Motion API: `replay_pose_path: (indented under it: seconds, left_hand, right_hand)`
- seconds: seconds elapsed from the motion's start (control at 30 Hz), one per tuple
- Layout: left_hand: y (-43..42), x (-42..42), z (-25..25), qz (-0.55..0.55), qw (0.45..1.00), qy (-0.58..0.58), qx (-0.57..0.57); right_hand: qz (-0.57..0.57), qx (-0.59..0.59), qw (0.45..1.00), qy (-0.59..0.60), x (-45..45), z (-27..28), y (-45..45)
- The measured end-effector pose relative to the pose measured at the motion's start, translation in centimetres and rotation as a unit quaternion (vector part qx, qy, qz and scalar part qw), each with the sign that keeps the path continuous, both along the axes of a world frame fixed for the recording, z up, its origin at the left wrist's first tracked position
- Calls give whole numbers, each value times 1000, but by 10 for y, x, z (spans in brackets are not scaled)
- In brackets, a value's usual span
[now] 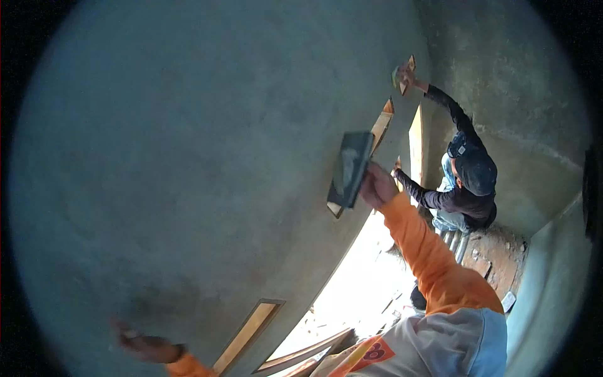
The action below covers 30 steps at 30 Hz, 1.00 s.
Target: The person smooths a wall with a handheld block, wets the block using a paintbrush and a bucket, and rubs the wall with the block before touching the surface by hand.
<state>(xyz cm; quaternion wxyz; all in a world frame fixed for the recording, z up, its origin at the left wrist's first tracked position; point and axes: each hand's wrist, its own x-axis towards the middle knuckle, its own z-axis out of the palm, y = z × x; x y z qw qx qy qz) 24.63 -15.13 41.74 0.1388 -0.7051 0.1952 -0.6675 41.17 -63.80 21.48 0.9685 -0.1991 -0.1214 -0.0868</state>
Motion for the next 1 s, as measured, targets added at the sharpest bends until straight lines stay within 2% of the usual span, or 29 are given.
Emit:
replay_pose_path:
  seconds: [0.03,0.1,0.17,0.2,0.23,0.27,0.3,0.33,0.37,0.43,0.47,0.5,0.53,0.57,0.63,0.67,0.7,0.73,0.77,0.8,0.87,0.9,1.0]
  left_hand:
    - [9,4,39,-70,993,-83,-52]
    - [41,11,105,48,977,-205,18]
    - [95,26,134,29,968,-248,-20]
    - [105,32,140,139,955,-251,-75]
    - [109,36,145,246,927,-250,-129]
    - [112,39,151,244,928,-253,-127]
    - [114,36,152,199,938,-264,-104]
    - [116,31,151,155,946,-273,-82]
    - [117,31,152,159,945,-272,-86]
    - [116,34,150,127,952,-247,-126]
    - [113,34,147,133,951,-244,-136]
    - [107,35,145,88,957,-219,-169]
    - [105,34,142,40,959,-194,-201]
    - [113,33,143,42,958,-194,-206]
    - [137,32,150,85,968,-217,-98]
    - [145,31,152,102,967,-225,-64]
    - [148,29,158,123,966,-214,-76]
    - [154,28,160,142,965,-202,-89]
    - [173,29,159,146,965,-196,-96]
    - [203,33,159,152,964,-206,-67]
    - [262,38,155,160,962,-217,-49]
    - [284,39,151,166,961,-215,-44]
    - [199,31,140,160,959,-217,-87]
  right_hand:
    - [-47,-36,998,33,10,18,-4]
    - [-161,-188,968,41,39,32,-12]
    - [-295,-364,883,32,56,65,-15]
    - [-297,-361,884,30,71,74,-10]
    - [-437,-377,817,7,85,83,-4]
    - [-566,-384,730,-15,94,90,3]
    - [-562,-386,731,-16,95,94,12]
    - [-593,-449,668,-34,91,98,23]
    - [-621,-506,596,-54,88,100,35]
    - [-551,-540,619,-144,59,82,80]
    - [-521,-584,593,-189,41,62,107]
    - [-489,-624,563,-233,23,43,127]
    - [-424,-614,625,-229,-3,35,133]
    - [-356,-598,684,-220,-22,31,133]
    - [-343,-472,812,-22,-17,8,114]
    - [-335,-456,823,56,-5,4,89]
    - [-323,-437,828,137,12,4,64]
    - [-250,-280,914,154,25,6,50]
    - [-171,-113,965,166,37,6,39]
    - [-171,-124,963,168,45,9,36]
    - [-131,-16,982,133,60,15,35]
    - [-131,-26,982,134,71,9,31]
    - [-113,-96,972,180,98,0,19]
